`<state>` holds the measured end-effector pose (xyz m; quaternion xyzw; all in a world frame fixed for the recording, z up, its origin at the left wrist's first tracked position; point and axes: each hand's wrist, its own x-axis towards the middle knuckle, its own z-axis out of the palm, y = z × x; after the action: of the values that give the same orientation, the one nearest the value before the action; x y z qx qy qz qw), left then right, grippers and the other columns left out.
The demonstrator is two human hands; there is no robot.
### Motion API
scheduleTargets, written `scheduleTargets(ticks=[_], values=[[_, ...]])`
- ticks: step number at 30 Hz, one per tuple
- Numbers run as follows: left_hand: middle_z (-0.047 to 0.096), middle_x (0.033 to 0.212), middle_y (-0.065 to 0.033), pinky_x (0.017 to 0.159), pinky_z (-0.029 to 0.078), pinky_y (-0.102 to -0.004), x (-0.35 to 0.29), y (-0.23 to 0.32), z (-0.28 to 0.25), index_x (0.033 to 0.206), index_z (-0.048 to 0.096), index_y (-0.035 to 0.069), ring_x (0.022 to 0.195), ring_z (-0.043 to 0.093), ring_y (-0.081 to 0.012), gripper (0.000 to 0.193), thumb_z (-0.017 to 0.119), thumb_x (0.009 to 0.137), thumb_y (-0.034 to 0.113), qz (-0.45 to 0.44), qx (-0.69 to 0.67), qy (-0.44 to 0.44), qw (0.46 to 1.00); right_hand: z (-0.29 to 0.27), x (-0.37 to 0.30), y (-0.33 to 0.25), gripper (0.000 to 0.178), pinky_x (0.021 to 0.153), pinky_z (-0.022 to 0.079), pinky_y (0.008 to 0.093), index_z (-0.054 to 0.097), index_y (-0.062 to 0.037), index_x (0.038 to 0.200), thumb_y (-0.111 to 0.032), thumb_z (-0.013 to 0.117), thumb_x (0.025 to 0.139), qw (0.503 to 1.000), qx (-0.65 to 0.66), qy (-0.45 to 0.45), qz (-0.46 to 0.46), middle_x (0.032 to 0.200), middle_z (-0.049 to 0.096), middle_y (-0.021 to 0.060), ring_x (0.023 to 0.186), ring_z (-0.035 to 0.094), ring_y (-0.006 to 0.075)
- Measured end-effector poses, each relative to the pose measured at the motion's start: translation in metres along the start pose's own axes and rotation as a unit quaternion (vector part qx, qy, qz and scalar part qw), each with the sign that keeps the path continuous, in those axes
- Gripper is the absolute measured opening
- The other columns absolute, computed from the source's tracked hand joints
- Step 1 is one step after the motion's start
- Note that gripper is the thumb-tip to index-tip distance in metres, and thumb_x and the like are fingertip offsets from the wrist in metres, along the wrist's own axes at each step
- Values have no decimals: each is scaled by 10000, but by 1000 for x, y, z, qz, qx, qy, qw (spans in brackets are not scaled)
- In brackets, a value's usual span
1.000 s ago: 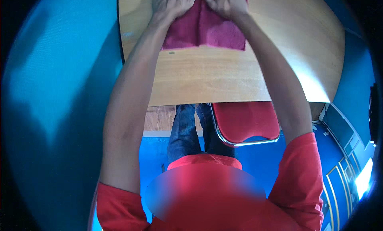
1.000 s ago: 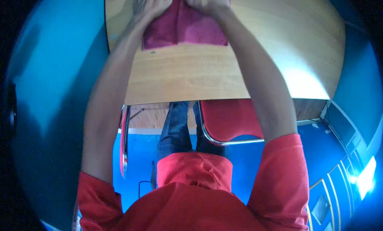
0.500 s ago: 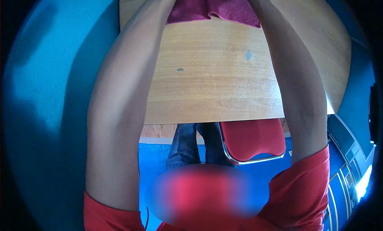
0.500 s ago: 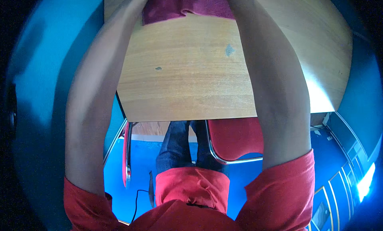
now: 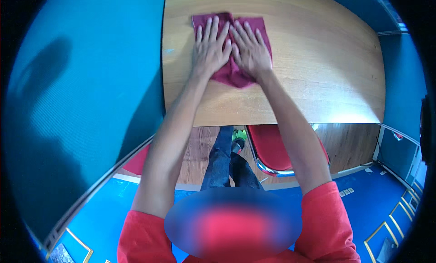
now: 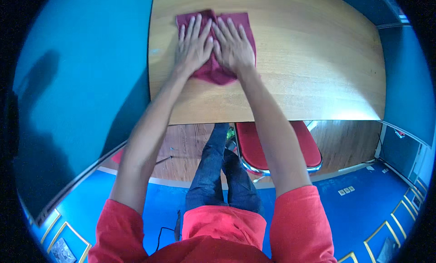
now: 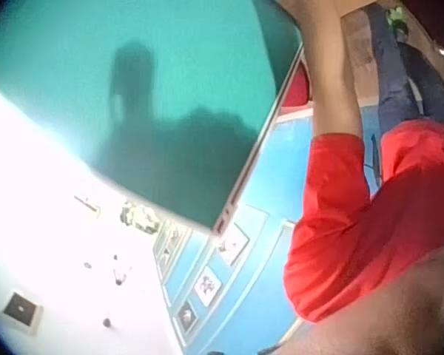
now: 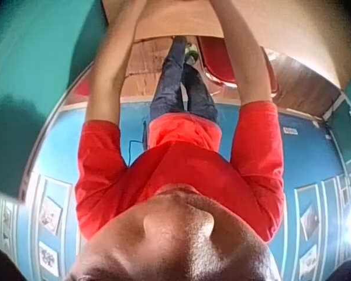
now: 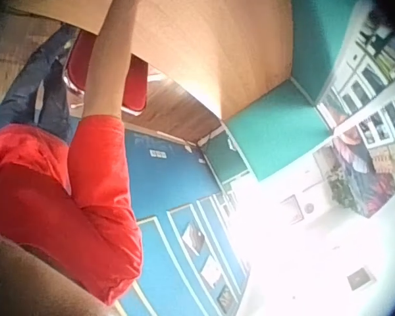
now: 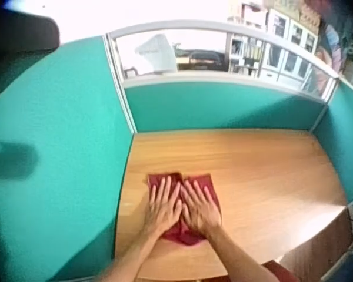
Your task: Folding a cloth and cleaning a desk surface.
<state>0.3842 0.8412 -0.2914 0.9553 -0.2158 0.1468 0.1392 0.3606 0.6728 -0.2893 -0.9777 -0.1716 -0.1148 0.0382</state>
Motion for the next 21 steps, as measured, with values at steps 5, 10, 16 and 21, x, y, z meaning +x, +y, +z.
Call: scheduleTargets(ticks=[5, 10, 16, 21], values=[[295, 1669, -210, 1261, 185, -582, -89, 37, -37, 1587, 409, 121, 1560, 252, -372, 639, 510, 1004, 363, -9, -24, -52, 998, -28, -85, -42, 601, 1283, 172, 514, 387, -109, 1595, -398, 374, 1068, 998, 33, -52, 2, 1686, 314, 103, 1567, 257, 315], [256, 1688, -200, 1262, 181, -576, -161, 59, -73, 1609, 371, 136, 1567, 232, -376, 681, 533, 990, 368, -26, -55, -95, 994, -56, -152, -82, 633, 1282, 150, 539, 356, -104, 1609, -421, 394, 1063, 994, 84, -71, -12, 1713, 241, 117, 1586, 197, 336], [206, 1712, -163, 1267, 155, -574, -203, 56, -98, 1616, 369, 193, 1588, 177, -342, 665, 536, 999, 375, -56, -56, -152, 985, -79, -192, -116, 681, 1275, 148, 565, 326, -92, 1620, -453, 435, 1053, 985, 109, -134, -31, 1723, 199, 138, 1592, 167, 352], [202, 1715, -155, 1270, 145, -576, -184, 38, -99, 1630, 343, 202, 1589, 177, -337, 682, 541, 996, 356, -85, -44, -126, 987, -70, -158, -116, 680, 1278, 118, 569, 305, -168, 1639, -488, 435, 1053, 979, 133, -153, -4, 1720, 204, 140, 1596, 153, 347]])
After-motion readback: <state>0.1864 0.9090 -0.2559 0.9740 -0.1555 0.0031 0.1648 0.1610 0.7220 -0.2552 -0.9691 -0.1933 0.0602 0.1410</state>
